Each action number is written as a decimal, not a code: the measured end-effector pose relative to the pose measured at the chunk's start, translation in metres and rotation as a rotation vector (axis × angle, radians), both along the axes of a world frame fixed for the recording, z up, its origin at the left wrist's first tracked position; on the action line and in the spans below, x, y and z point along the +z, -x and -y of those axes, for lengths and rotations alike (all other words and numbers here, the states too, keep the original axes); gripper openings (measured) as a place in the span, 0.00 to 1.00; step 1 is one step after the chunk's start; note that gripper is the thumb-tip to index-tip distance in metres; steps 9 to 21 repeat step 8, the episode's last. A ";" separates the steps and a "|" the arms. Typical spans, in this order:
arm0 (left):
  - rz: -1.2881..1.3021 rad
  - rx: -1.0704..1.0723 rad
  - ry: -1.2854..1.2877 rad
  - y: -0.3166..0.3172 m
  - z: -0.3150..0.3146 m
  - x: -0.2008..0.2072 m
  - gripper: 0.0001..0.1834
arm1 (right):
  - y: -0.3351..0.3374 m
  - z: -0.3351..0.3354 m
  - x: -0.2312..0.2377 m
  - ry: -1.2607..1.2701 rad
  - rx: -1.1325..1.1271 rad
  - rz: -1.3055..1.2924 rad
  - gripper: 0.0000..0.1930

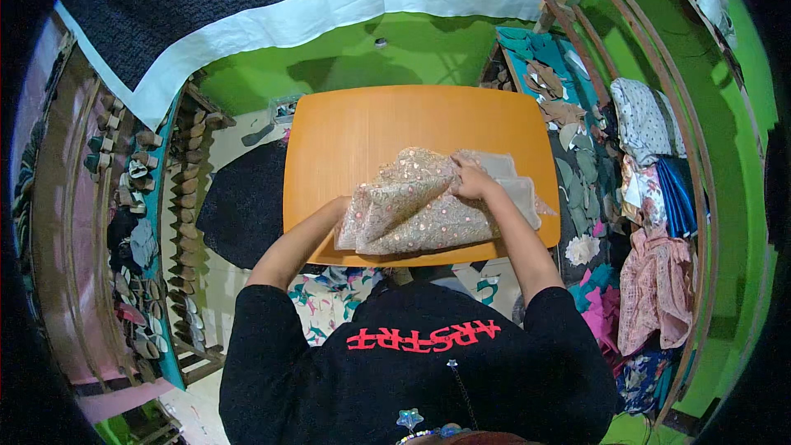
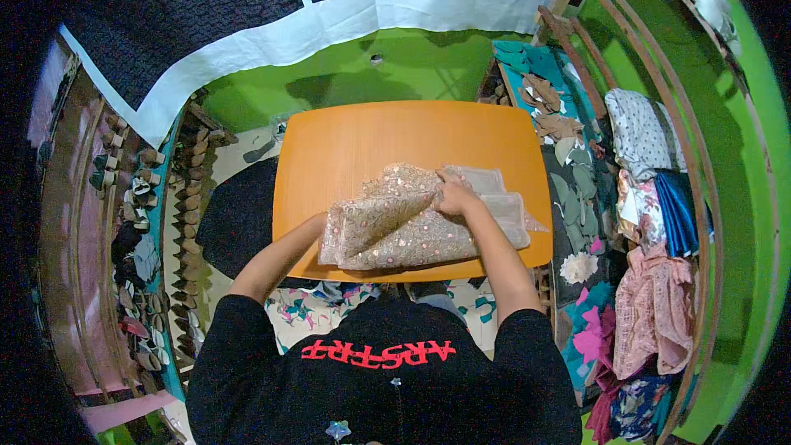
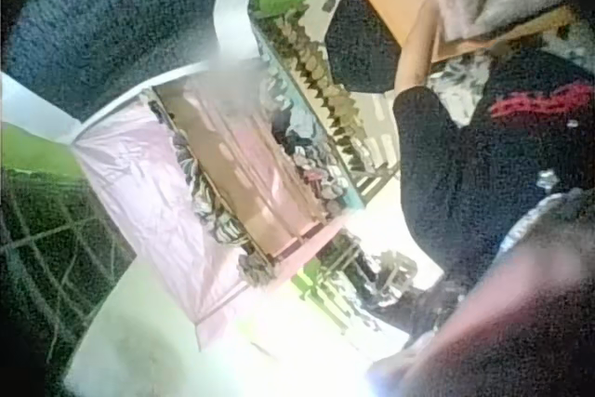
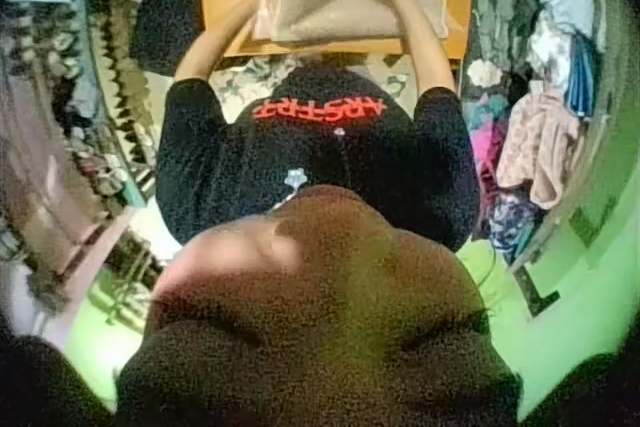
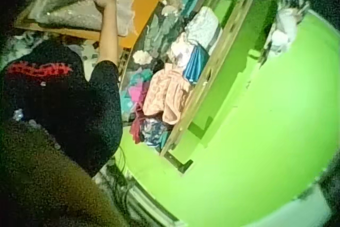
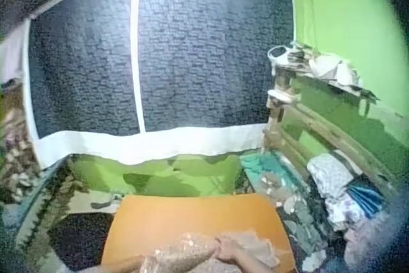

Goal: Folding various pieces of fabric and organizing them on shelves.

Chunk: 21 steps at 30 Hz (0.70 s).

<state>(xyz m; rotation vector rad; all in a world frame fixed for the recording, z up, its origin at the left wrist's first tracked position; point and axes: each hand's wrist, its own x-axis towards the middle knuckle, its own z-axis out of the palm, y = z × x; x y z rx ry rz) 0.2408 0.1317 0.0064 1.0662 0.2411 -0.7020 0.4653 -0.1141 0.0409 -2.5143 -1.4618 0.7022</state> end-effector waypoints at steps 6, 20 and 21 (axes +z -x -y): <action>-0.125 0.288 0.043 0.038 -0.012 0.053 0.41 | 0.003 -0.006 0.010 0.132 0.008 0.117 0.31; 0.107 0.397 -0.411 0.064 0.004 0.059 0.49 | 0.001 -0.009 0.004 0.092 0.065 0.155 0.31; 0.107 0.397 -0.411 0.064 0.004 0.059 0.49 | 0.001 -0.009 0.004 0.092 0.065 0.155 0.31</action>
